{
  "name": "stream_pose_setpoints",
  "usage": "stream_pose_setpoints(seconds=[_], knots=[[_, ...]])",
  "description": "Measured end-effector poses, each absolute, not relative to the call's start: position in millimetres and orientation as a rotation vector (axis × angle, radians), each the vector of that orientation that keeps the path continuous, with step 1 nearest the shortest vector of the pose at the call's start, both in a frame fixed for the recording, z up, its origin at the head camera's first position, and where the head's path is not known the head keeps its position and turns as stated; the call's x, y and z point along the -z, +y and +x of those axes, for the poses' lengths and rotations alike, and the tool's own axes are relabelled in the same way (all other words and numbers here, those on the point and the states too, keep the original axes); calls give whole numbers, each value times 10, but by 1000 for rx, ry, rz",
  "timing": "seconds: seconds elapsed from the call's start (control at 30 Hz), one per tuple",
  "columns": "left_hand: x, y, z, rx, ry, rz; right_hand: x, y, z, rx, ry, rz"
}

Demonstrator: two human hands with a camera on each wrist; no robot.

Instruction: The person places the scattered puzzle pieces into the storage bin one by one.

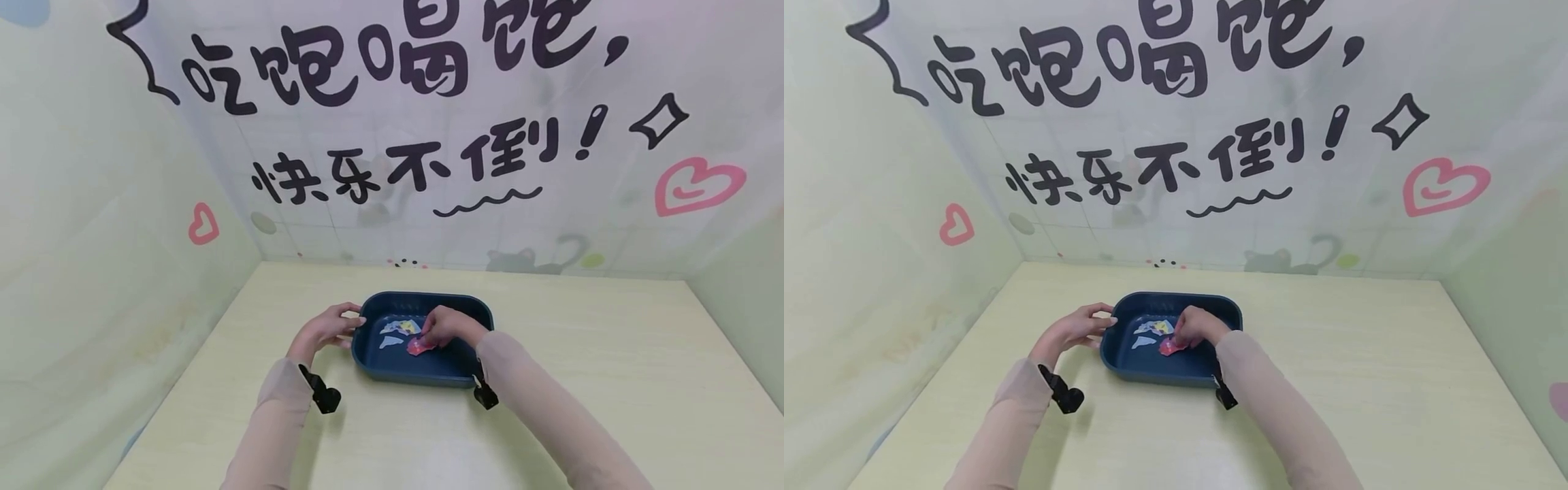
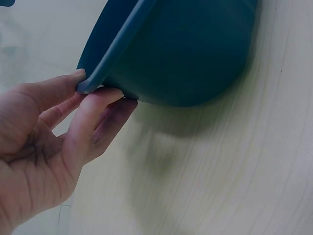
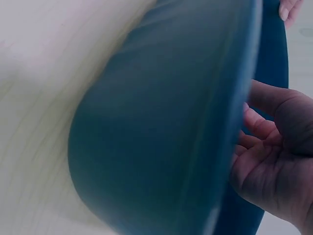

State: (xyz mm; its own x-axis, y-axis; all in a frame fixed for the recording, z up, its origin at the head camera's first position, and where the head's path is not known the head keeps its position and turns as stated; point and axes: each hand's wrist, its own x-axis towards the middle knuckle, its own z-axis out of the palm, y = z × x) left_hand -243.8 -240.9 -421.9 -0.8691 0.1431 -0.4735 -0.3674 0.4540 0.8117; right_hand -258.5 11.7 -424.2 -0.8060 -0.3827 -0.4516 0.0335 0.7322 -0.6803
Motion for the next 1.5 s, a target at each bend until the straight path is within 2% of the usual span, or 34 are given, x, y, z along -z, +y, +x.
stream_pose_setpoints(seconds=[0.9, 1.37, 1.5], knots=[[4243, -2474, -2455, -1396, 2229, -170, 3912, 1000, -2552, 1173, 2289, -467], [4194, -2431, -2455, -1391, 2224, -157, 4158, 1619, -2443, 1231, 2304, -346], [4200, -2393, -2448, -1390, 2211, -159, 4233, 1710, -2355, 1170, 2290, -394]])
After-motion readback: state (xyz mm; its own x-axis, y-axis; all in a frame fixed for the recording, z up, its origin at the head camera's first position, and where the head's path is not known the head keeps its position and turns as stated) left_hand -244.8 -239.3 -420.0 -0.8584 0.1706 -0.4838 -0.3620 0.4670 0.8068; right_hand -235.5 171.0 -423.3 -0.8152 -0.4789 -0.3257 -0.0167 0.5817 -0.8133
